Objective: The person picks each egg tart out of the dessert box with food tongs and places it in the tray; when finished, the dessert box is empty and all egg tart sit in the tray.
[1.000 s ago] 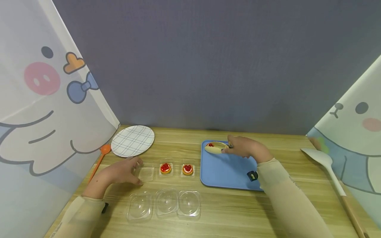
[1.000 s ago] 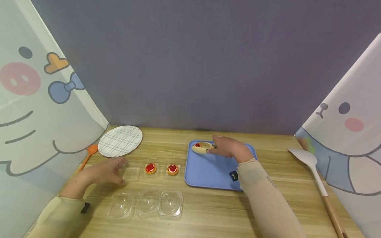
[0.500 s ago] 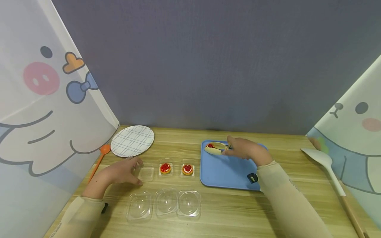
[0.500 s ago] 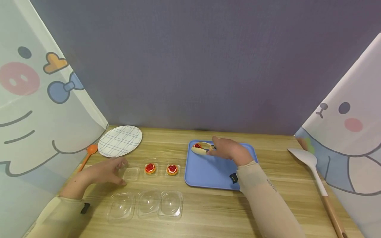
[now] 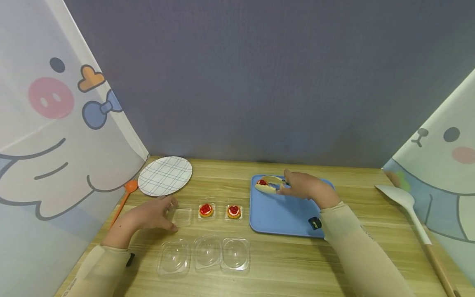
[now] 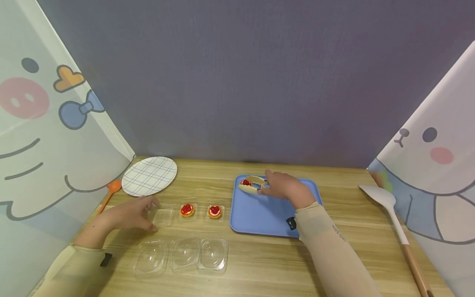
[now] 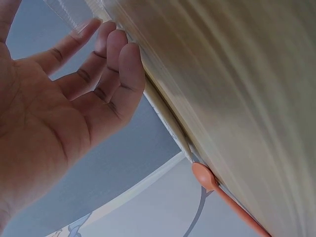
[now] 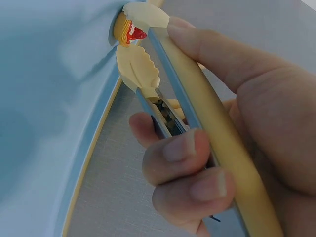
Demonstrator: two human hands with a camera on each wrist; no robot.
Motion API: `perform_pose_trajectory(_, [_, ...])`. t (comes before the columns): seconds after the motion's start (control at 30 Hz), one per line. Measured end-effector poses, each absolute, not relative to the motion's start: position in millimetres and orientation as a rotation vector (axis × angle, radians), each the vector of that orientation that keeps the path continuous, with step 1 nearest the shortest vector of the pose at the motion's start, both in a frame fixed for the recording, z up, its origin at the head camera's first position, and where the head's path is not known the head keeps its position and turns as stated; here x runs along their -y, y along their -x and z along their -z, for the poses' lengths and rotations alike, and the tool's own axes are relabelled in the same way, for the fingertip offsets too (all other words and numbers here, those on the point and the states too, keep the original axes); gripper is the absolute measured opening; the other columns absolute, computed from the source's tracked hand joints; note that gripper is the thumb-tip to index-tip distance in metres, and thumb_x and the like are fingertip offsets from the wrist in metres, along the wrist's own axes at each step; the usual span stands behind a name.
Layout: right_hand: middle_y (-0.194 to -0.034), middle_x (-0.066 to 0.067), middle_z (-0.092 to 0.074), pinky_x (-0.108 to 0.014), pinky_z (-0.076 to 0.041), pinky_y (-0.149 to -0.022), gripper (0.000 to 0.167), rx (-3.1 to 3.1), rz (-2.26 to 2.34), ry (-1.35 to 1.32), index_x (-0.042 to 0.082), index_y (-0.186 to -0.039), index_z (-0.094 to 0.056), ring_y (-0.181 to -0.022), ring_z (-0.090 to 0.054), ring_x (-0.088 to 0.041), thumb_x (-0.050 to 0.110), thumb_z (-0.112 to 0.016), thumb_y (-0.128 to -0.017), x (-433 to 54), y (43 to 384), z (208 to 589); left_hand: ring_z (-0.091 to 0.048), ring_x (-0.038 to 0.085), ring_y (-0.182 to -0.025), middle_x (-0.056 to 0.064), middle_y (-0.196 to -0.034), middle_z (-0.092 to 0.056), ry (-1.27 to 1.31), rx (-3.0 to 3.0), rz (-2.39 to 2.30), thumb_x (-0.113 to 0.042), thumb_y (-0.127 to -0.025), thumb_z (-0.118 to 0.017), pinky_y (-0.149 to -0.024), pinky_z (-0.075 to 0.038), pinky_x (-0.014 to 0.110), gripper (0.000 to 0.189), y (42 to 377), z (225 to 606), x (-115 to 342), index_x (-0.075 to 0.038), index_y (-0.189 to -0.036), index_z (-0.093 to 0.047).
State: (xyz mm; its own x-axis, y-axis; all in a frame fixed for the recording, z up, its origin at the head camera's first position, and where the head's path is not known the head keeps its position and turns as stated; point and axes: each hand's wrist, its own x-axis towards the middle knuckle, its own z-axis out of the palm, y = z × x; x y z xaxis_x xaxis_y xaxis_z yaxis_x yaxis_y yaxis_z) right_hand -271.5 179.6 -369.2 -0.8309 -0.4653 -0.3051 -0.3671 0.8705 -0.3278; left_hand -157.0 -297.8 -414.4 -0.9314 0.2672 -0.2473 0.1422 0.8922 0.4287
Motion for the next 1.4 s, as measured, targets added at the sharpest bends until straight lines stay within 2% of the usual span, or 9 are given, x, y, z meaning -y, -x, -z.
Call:
perform_pose_trajectory(0.23, [-0.106,-0.009,-0.065,-0.042,-0.051,-0.08,0.06,-2.766,0.247,0.684,0.003,-0.13,-0.051,-0.09,-0.06,-0.022,0.052,-0.072,-0.1,-180,270,369,-0.064,0.024,-0.104,0.014,-0.122,-0.065,-0.328,-2.756,-0.608,-0.039,-0.073,-0.096,-0.088,-0.053,0.043,0.075,157,413,297,-0.009,-0.13,-0.058])
perform_pose_trajectory(0.4, [-0.118,-0.016,-0.068,-0.045,-0.054,-0.083,0.061,-2.818,0.22,0.73,0.003,-0.13,-0.051,-0.091,-0.062,-0.022,0.052,-0.072,-0.1,-181,265,366,-0.064,0.024,-0.106,0.014,-0.122,-0.065,-0.333,-2.757,-0.592,-0.038,-0.073,-0.096,-0.09,-0.054,0.043,0.079,157,413,297,-0.006,-0.133,-0.056])
perform_pose_trajectory(0.6, [-0.111,-0.012,-0.068,-0.038,-0.05,-0.07,0.06,-2.845,0.218,0.788,0.005,-0.128,-0.05,-0.074,-0.058,-0.019,0.054,-0.071,-0.1,-180,252,353,-0.066,0.029,-0.112,0.019,-0.129,-0.064,-0.319,-2.744,-0.571,-0.037,-0.073,-0.096,-0.096,-0.055,0.049,0.096,156,409,296,0.0,-0.148,-0.049])
perform_pose_trajectory(0.7, [-0.113,-0.012,-0.068,-0.036,-0.049,-0.068,0.062,-2.856,0.238,0.818,0.005,-0.129,-0.05,-0.072,-0.057,-0.017,0.055,-0.07,-0.1,-178,245,345,-0.066,0.033,-0.119,0.023,-0.134,-0.063,-0.301,-2.724,-0.586,-0.037,-0.073,-0.096,-0.101,-0.054,0.054,0.105,155,406,295,0.002,-0.154,-0.043])
perform_pose_trajectory(0.93, [-0.091,-0.003,-0.059,-0.033,-0.043,-0.066,0.053,-2.872,0.289,0.952,0.009,-0.12,-0.049,-0.069,-0.05,-0.016,0.053,-0.072,-0.099,-170,230,333,-0.067,0.033,-0.119,0.022,-0.136,-0.063,-0.308,-2.723,-0.549,-0.042,-0.073,-0.096,-0.103,-0.054,0.057,0.109,154,402,294,0.0,-0.157,-0.041])
perform_pose_trajectory(1.13, [-0.094,-0.004,-0.06,-0.031,-0.043,-0.067,0.051,-2.874,0.36,1.027,0.01,-0.116,-0.051,-0.072,-0.049,-0.015,0.054,-0.072,-0.099,-162,221,321,-0.053,0.051,-0.142,0.029,-0.152,-0.054,-0.391,-2.773,-0.551,-0.05,-0.077,-0.092,-0.111,-0.049,0.066,0.108,158,393,290,0.0,-0.158,-0.042])
perform_pose_trajectory(1.27, [-0.09,-0.003,-0.056,-0.03,-0.042,-0.066,0.05,-2.855,0.386,1.079,0.01,-0.113,-0.05,-0.071,-0.047,-0.014,0.053,-0.073,-0.099,-155,216,315,-0.048,0.058,-0.144,0.035,-0.156,-0.047,-0.387,-2.816,-0.48,-0.054,-0.078,-0.091,-0.111,-0.047,0.069,0.107,162,385,284,0.001,-0.157,-0.044])
perform_pose_trajectory(1.4, [-0.096,-0.002,-0.059,-0.03,-0.045,-0.069,0.052,-2.841,0.37,1.109,0.009,-0.116,-0.051,-0.073,-0.049,-0.014,0.053,-0.072,-0.099,-148,213,312,-0.041,0.06,-0.149,0.035,-0.16,-0.044,-0.368,-2.787,-0.45,-0.053,-0.079,-0.091,-0.114,-0.044,0.071,0.106,167,383,280,0.0,-0.158,-0.044])
